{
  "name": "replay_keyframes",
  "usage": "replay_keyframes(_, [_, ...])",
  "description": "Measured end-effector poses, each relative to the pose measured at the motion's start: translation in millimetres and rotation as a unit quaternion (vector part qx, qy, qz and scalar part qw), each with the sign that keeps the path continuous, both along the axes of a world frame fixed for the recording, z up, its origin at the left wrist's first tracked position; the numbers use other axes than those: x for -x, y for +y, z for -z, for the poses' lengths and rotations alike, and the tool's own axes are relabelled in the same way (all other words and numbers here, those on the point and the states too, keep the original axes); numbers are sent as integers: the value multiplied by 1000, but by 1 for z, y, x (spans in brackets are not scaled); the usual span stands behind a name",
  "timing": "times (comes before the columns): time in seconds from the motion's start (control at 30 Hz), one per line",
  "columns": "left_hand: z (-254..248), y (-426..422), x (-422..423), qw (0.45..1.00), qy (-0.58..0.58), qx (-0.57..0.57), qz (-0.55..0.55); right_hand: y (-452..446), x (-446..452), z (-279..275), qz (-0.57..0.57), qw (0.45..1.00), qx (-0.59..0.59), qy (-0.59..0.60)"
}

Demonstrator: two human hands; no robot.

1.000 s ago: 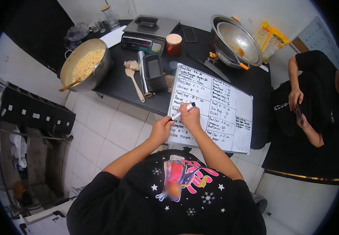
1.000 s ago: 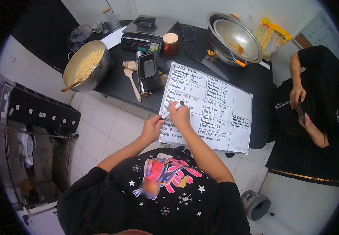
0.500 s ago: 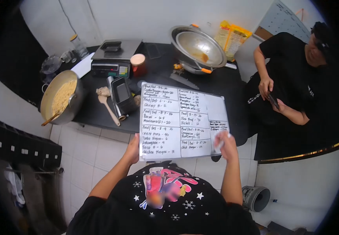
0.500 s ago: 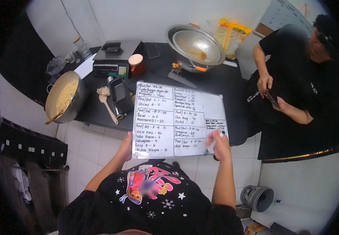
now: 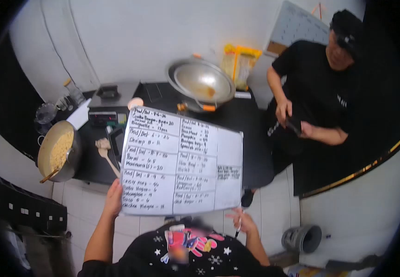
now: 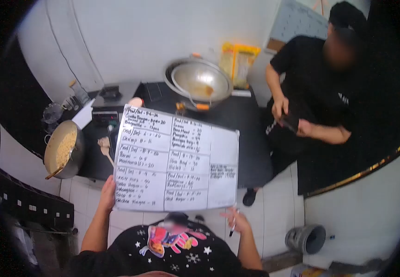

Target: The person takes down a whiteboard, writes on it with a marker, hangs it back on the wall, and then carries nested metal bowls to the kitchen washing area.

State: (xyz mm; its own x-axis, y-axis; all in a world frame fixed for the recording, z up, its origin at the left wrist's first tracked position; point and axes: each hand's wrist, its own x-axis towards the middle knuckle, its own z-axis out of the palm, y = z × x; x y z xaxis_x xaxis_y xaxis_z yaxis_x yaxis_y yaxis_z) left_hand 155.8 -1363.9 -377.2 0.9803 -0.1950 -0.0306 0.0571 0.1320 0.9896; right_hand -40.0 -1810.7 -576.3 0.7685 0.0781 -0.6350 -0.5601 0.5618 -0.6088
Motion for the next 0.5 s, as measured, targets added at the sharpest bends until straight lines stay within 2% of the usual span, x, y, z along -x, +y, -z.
replay_keyframes(0.07, [-18, 12, -1, 1000, -15, 14, 18, 15, -9, -38, 11, 998, -31, -52])
replay_keyframes(0.1, [-27, 17, -4, 999, -34, 22, 5, 18, -15, -47, 41, 993, -86, -76])
replay_keyframes(0.17, [-42, 24, -4, 997, -67, 36, -18, 17, -28, -72, 42, 983, -105, -146])
replay_keyframes(0.27, [-60, 28, -4, 990, -114, 70, -33, 14, -59, -113, -22, 953, -80, -291])
replay_keyframes(0.37, [-74, 33, -5, 983, -139, 109, -40, 16, -100, -169, -94, 891, -52, -442])
replay_keyframes(0.43, [-99, 27, -6, 980, -139, 135, -55, 25, -121, -205, 10, 875, 63, -480])
replay_keyframes(0.5, [-112, 34, -16, 974, -150, 167, -40, 33, -147, -256, 36, 880, 43, -472])
